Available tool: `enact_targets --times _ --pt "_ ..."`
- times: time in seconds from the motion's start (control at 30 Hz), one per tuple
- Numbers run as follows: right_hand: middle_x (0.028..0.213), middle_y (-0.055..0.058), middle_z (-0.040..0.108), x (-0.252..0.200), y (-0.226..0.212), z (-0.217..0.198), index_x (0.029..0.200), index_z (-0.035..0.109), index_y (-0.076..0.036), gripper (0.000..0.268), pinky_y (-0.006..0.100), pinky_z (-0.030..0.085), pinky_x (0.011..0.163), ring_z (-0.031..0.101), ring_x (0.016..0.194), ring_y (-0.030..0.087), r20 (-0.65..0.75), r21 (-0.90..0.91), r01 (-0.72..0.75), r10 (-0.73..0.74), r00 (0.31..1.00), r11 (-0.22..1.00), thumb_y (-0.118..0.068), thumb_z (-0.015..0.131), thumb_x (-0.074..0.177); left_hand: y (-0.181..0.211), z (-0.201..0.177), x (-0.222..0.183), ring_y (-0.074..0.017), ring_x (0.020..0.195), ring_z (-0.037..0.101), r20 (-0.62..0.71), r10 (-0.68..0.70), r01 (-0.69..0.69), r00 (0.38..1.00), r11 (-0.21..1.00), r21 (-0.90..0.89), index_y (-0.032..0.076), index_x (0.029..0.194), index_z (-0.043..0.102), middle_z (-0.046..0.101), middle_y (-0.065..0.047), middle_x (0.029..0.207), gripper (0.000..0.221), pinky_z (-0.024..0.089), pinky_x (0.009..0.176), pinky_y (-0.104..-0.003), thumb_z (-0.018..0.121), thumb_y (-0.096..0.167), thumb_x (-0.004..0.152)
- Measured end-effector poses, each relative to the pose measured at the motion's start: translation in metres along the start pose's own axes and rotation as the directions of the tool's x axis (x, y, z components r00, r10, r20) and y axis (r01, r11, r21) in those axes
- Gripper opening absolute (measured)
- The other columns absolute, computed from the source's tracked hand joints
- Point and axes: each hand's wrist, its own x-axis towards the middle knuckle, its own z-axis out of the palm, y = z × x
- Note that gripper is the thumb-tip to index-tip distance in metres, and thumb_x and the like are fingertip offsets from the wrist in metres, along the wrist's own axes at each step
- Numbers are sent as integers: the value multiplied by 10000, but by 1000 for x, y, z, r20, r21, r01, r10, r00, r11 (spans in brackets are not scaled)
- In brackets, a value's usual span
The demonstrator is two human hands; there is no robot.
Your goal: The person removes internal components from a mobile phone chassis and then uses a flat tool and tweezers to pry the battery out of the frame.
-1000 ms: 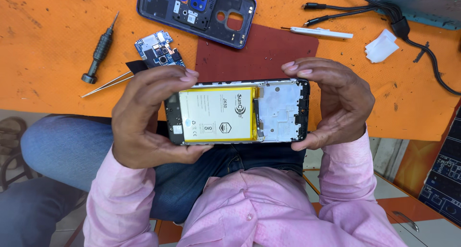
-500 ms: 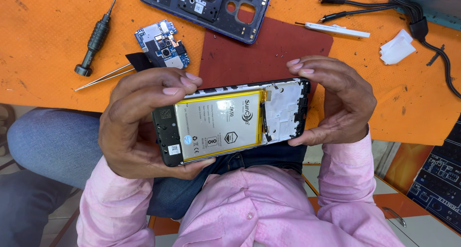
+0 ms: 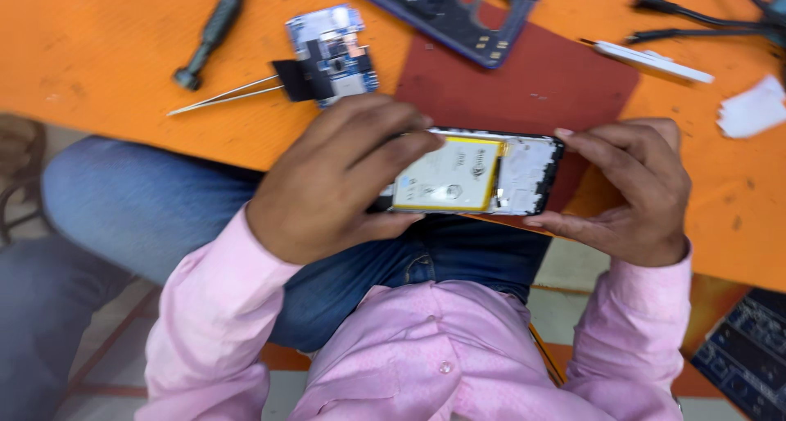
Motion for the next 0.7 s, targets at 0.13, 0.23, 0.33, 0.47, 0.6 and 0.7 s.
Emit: enact_targets --times 0.13,0.23,0.33,0.47,0.6,0.7 --pt "1027 103 654 -1 -1 6 1226 728 -30 789 416 462 899 546 985 295 27 -91 5 -3 1000 996 -348 985 552 -9 9 -2 -353 1323 516 58 -16 10 998 995 100 44 1324 599 557 -126 1376 707 457 1112 -460 907 221 713" --pt "1018 82 655 -1 -2 6 1236 725 -36 784 405 448 888 534 968 284 33 -96 5 -2 999 995 -337 992 563 -9 8 -3 -350 1326 512 78 -27 19 997 994 107 36 1309 607 558 -123 1381 698 454 1119 -456 895 236 706" --pt "1005 83 652 2 -2 6 1238 718 -29 796 409 439 877 522 950 285 31 -88 10 -7 999 996 -344 989 559 -6 -1 -2 -356 1330 517 66 10 -17 998 994 111 30 1304 619 560 -135 1389 681 450 1129 -471 897 271 731" --pt "1009 106 632 1 3 8 1235 704 -17 807 421 434 872 521 944 294 35 -71 2 0 999 997 -369 984 565 0 -28 -17 -357 1150 619 -76 -57 71 996 977 199 18 1194 664 650 -133 1222 536 513 997 -473 925 223 774" --pt "1045 114 620 -4 10 10 1254 697 -19 814 422 447 901 521 974 302 48 -35 -32 34 998 999 -419 979 604 -2 -51 -43 -328 1121 637 -229 -255 331 940 845 420 17 1224 660 658 -126 1232 458 525 990 -430 891 183 865" --pt "990 96 603 -4 14 11 1215 710 -27 809 425 439 872 512 944 300 27 -31 -13 14 1000 999 -476 961 590 -11 -49 -64 -306 1115 638 -243 -386 456 890 745 487 15 1228 659 655 -124 1235 397 522 993 -400 849 156 909"
